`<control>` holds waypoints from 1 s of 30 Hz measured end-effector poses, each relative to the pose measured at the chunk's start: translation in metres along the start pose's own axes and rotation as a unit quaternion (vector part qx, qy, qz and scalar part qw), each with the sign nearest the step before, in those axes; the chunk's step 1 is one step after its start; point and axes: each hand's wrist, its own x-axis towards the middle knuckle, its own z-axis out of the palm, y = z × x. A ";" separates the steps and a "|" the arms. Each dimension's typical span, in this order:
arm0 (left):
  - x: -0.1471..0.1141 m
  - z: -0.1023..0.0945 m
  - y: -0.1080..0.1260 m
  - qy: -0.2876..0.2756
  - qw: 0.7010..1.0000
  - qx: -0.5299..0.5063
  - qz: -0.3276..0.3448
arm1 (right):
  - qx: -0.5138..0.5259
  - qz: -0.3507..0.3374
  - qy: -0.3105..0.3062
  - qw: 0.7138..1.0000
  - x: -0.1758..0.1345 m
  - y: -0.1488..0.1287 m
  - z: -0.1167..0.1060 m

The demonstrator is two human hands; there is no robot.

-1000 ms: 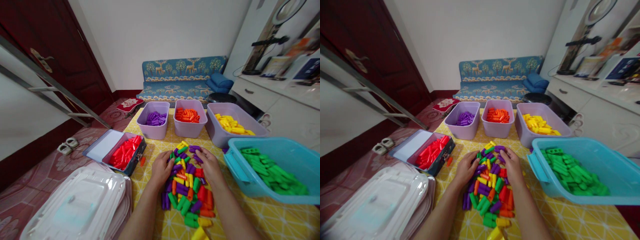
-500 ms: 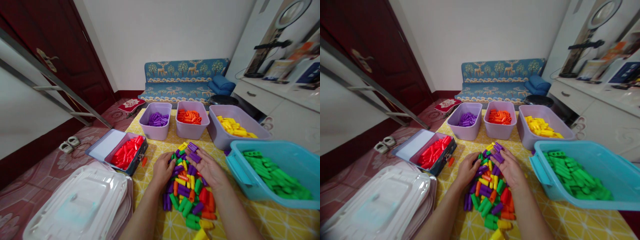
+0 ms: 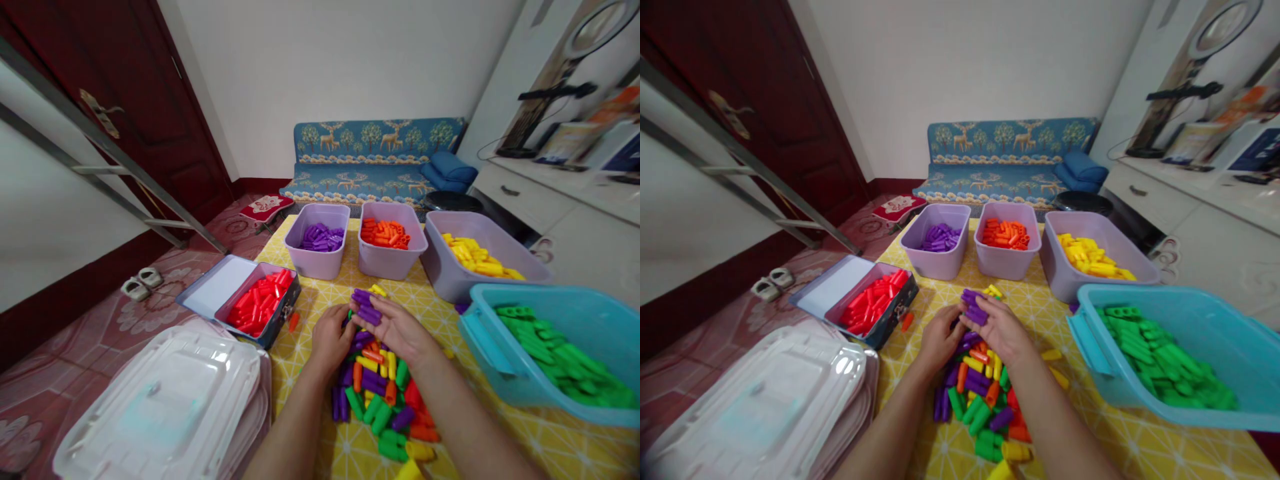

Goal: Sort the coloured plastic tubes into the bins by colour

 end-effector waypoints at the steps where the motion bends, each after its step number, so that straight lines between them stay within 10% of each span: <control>1: 0.000 0.000 0.000 -0.001 1.000 0.002 -0.001 | -0.011 -0.010 -0.016 1.000 0.010 -0.011 0.014; 5: 0.000 -0.002 0.000 -0.004 1.000 0.003 -0.003 | -0.050 -0.147 -0.076 0.985 0.054 -0.058 0.073; 8: 0.000 -0.001 0.000 -0.004 1.000 0.000 -0.003 | -0.188 -0.222 -0.006 0.957 0.071 -0.068 0.081; 14: 0.000 0.002 -0.003 0.001 1.000 0.004 -0.005 | -0.602 -0.289 0.071 0.741 0.058 -0.017 -0.009; 17: 0.000 0.003 -0.004 0.006 1.000 0.004 -0.006 | -0.674 -0.276 0.066 0.682 0.048 0.002 -0.046; 20: 0.001 0.004 -0.004 0.007 1.000 0.003 -0.009 | -0.660 -0.275 0.051 0.697 0.037 0.008 -0.056; 25: 0.001 0.001 -0.002 0.004 1.000 -0.003 -0.024 | -0.523 -0.258 0.037 0.812 -0.005 -0.003 -0.051; 30: 0.002 -0.002 0.001 0.001 0.999 -0.013 -0.034 | -0.562 -0.235 0.083 0.789 -0.073 -0.004 -0.069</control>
